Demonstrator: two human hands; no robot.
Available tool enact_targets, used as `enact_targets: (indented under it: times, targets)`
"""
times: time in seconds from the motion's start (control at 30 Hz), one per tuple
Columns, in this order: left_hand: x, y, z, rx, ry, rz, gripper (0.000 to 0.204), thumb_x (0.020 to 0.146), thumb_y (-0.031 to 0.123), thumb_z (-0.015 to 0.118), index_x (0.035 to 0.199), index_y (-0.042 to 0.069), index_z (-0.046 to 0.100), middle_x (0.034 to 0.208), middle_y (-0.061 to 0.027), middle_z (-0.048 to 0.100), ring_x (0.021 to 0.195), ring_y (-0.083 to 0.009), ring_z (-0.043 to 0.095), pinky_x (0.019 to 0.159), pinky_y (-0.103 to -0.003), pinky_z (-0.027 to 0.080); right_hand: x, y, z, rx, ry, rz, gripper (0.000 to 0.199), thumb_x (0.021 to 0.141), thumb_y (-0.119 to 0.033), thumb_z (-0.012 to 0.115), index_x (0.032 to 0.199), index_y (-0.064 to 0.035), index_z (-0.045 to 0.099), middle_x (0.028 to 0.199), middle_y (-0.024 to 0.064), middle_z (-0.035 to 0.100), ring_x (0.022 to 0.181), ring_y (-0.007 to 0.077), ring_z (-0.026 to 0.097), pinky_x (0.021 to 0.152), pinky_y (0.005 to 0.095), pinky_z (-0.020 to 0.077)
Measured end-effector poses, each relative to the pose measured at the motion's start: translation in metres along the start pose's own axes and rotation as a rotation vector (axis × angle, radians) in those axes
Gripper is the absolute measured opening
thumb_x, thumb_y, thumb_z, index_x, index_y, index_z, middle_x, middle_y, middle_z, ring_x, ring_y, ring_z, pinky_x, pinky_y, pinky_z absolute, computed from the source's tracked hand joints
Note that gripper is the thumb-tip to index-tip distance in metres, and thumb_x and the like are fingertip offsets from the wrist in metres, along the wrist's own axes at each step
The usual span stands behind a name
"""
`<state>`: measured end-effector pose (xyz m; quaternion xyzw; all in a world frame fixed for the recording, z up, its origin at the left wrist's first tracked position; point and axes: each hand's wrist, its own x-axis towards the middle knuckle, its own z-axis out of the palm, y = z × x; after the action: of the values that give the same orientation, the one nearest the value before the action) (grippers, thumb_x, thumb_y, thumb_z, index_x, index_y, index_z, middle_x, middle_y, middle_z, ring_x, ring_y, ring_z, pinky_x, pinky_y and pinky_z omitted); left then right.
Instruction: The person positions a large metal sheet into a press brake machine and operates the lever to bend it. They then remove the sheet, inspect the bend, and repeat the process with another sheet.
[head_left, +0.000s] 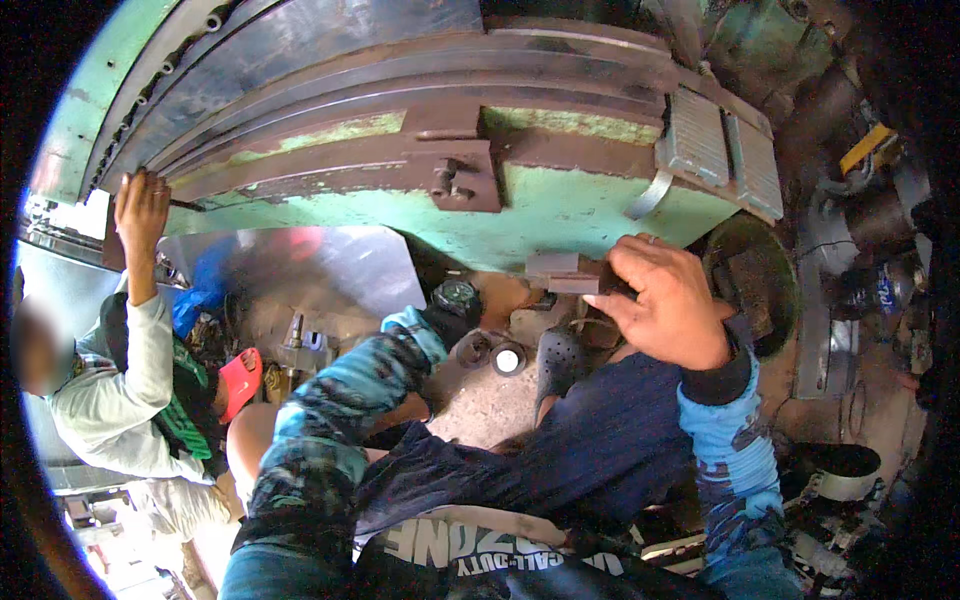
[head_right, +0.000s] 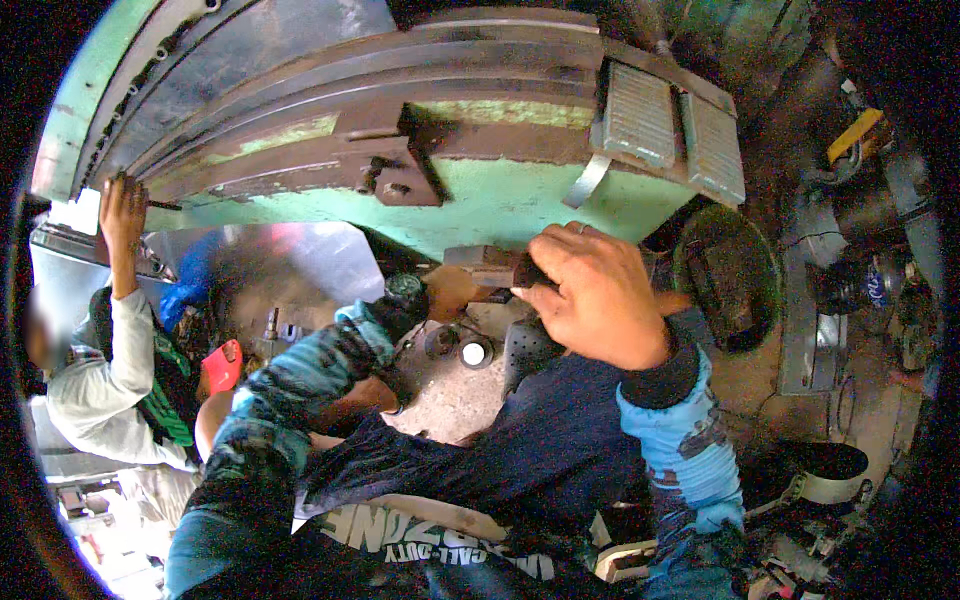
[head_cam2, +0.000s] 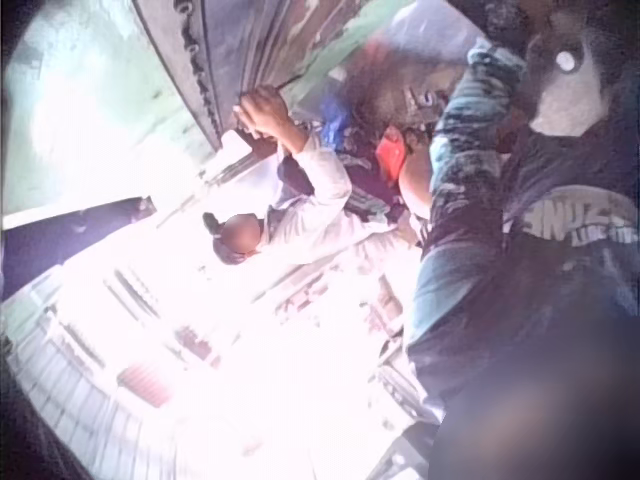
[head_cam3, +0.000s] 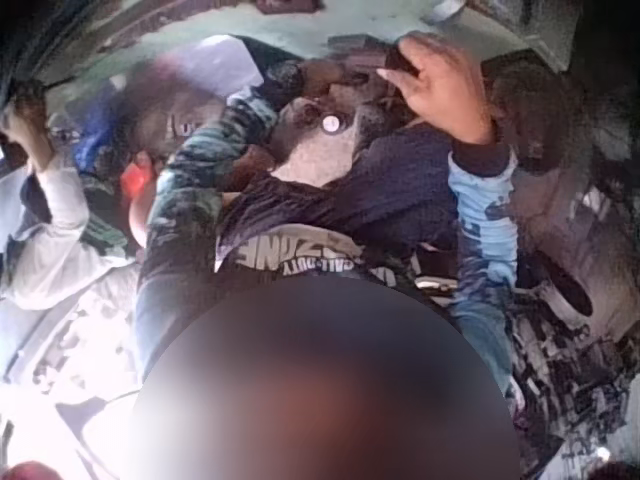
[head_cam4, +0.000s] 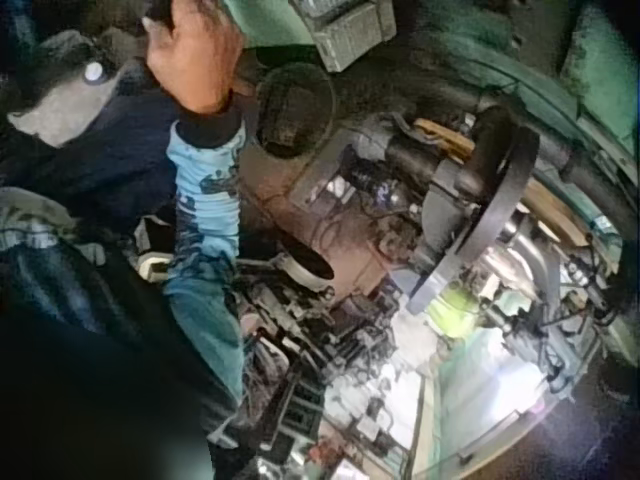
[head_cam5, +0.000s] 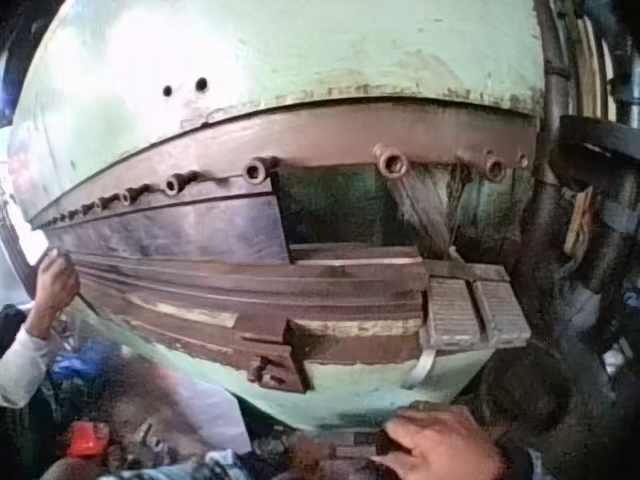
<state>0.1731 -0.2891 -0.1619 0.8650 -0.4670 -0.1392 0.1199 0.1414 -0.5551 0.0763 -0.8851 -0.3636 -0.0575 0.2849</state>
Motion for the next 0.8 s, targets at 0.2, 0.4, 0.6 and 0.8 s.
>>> enact_targets:
  times: [0.2, 0.4, 0.6, 0.8]
  targets:
    - [0.028, -0.038, 0.075, -0.059, -0.073, -0.078, 0.062, 0.08, 0.022, 0.073, 0.138, 0.008, 0.054, 0.118, -0.0192, 0.07, 0.107, -0.0413, 0.07, 0.083, -0.052, 0.055, 0.005, 0.002, 0.0, -0.033, -0.045, 0.002, 0.032, 0.074, -0.014, 0.081, 0.08, -0.0007, 0.052, 0.083, 0.0163, 0.059, 0.082, 0.0417, 0.061, 0.07, 0.0491, 0.0478]
    - [0.043, -0.043, 0.094, -0.02, 0.029, -0.139, 0.055, 0.085, 0.022, 0.069, 0.137, 0.01, 0.056, 0.122, -0.0169, 0.067, 0.111, -0.0384, 0.068, 0.088, -0.05, 0.053, 0.013, 0.005, 0.002, -0.034, -0.122, 0.046, 0.027, 0.075, -0.015, 0.077, 0.088, -0.004, 0.056, 0.091, 0.0141, 0.063, 0.09, 0.0406, 0.062, 0.075, 0.0516, 0.0505]
    - [0.054, -0.028, 0.091, 0.011, 0.152, -0.221, 0.049, 0.09, 0.022, 0.064, 0.137, 0.011, 0.058, 0.126, -0.0147, 0.065, 0.114, -0.0356, 0.065, 0.094, -0.047, 0.05, 0.018, 0.004, 0.005, -0.07, -0.168, 0.079, 0.025, 0.076, -0.014, 0.076, 0.089, -0.0035, 0.057, 0.094, 0.0147, 0.064, 0.092, 0.0408, 0.063, 0.078, 0.051, 0.0517]
    - [0.028, -0.011, 0.084, 0.21, 0.226, -0.377, 0.042, 0.092, 0.018, 0.061, 0.134, 0.012, 0.061, 0.118, -0.0119, 0.061, 0.111, -0.0311, 0.062, 0.097, -0.042, 0.045, 0.02, 0.0, 0.011, -0.071, -0.193, 0.075, 0.027, 0.076, -0.016, 0.077, 0.09, -0.0035, 0.059, 0.093, 0.0144, 0.065, 0.092, 0.0401, 0.064, 0.077, 0.0515, 0.0515]
